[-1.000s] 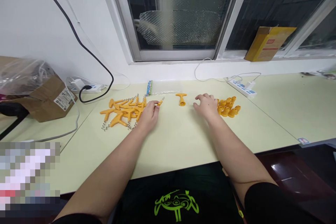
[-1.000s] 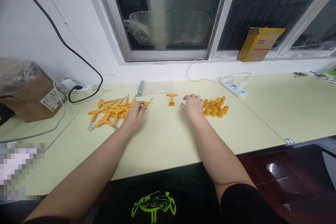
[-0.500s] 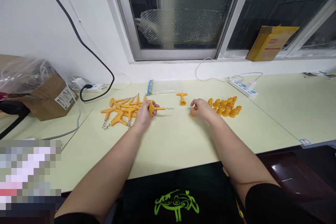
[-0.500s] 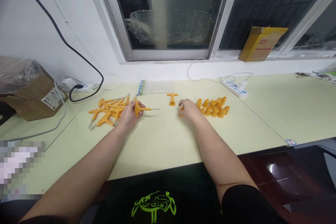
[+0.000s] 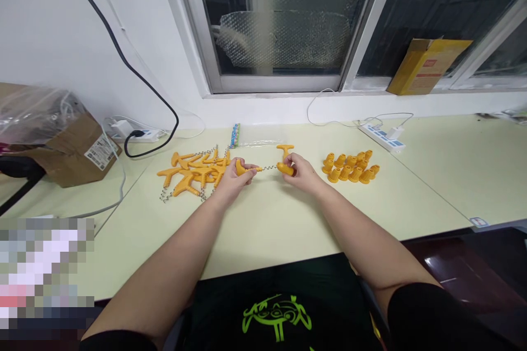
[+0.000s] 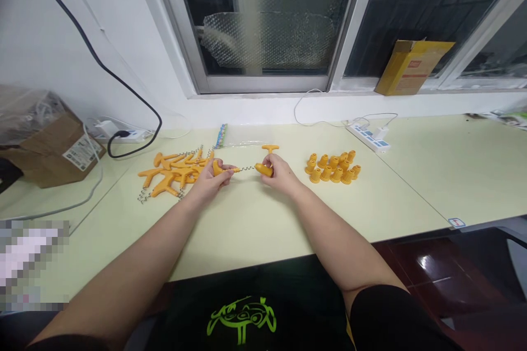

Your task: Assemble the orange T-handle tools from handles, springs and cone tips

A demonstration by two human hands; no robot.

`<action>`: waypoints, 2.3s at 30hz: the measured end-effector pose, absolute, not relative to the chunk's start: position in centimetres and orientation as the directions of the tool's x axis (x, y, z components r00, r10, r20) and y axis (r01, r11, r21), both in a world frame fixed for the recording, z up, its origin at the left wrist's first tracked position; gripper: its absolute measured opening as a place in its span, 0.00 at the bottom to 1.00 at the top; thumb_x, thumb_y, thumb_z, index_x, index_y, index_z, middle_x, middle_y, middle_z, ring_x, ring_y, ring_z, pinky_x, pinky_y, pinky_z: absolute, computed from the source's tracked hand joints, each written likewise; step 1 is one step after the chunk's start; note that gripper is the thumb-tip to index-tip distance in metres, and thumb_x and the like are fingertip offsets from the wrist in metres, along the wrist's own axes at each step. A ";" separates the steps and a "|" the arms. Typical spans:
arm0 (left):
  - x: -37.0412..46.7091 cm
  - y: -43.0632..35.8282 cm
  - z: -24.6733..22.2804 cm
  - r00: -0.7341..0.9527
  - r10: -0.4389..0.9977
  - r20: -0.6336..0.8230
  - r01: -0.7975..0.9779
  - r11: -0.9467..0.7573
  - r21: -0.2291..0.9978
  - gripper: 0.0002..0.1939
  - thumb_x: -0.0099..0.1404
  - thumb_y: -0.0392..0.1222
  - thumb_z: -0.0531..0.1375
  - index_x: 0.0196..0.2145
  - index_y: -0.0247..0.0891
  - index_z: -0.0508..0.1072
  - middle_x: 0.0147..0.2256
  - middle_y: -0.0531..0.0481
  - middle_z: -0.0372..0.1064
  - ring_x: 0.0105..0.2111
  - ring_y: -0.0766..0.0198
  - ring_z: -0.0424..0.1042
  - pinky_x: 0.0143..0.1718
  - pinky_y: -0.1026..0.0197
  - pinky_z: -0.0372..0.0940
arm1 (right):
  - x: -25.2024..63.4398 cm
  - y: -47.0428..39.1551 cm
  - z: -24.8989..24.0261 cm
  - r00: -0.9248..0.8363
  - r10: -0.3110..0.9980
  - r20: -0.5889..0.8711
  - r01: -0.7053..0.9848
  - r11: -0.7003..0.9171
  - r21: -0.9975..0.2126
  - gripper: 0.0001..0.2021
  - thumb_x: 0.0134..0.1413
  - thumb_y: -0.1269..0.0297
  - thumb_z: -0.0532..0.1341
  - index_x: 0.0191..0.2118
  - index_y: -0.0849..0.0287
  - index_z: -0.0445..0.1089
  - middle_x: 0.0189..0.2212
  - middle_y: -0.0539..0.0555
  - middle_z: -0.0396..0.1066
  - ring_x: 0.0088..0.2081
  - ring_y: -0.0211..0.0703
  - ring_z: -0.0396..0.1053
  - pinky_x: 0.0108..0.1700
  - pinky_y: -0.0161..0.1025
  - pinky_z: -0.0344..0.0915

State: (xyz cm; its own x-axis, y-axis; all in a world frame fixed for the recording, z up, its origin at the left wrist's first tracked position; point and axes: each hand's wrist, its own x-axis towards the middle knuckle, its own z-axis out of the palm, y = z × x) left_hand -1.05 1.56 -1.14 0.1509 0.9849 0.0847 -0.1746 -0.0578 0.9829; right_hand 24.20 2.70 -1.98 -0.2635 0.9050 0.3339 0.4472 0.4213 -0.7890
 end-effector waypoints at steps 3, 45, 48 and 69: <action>-1.2 1.6 -1.2 0.145 0.985 0.094 -0.164 -0.070 0.984 0.26 0.55 0.44 0.72 0.37 0.43 0.56 0.41 0.48 0.77 0.23 0.74 0.59 0.29 0.64 0.55 | 24.4 2.7 -2.1 -0.267 0.902 0.339 0.418 0.425 -0.803 0.12 0.49 0.64 0.63 0.40 0.54 0.64 0.38 0.49 0.67 0.28 0.37 0.63 0.33 0.38 0.62; 0.2 -0.8 0.4 0.214 0.956 0.201 0.021 -0.210 0.977 0.30 0.53 0.47 0.75 0.36 0.44 0.54 0.42 0.46 0.79 0.21 0.71 0.67 0.22 0.67 0.58 | 21.6 1.2 -0.6 -0.393 0.918 -0.055 0.013 -0.054 -0.998 0.18 0.54 0.47 0.67 0.33 0.58 0.68 0.21 0.47 0.69 0.19 0.35 0.65 0.20 0.33 0.64; 0.2 -1.1 0.7 0.207 0.947 0.245 0.064 -0.263 0.963 0.29 0.51 0.44 0.76 0.34 0.43 0.57 0.41 0.45 0.80 0.26 0.66 0.70 0.25 0.66 0.58 | 21.6 0.9 -0.1 -0.409 0.891 -0.195 0.024 -0.204 -0.979 0.18 0.58 0.47 0.65 0.32 0.58 0.68 0.19 0.47 0.68 0.16 0.33 0.61 0.16 0.31 0.58; -0.5 -0.8 0.9 0.232 0.931 0.282 0.058 -0.303 0.951 0.27 0.56 0.46 0.73 0.35 0.43 0.56 0.37 0.48 0.78 0.33 0.63 0.76 0.37 0.61 0.67 | 21.6 0.7 -0.3 -0.415 0.909 -0.026 0.014 -0.023 -1.000 0.14 0.55 0.53 0.68 0.36 0.57 0.69 0.26 0.50 0.73 0.24 0.37 0.70 0.29 0.36 0.70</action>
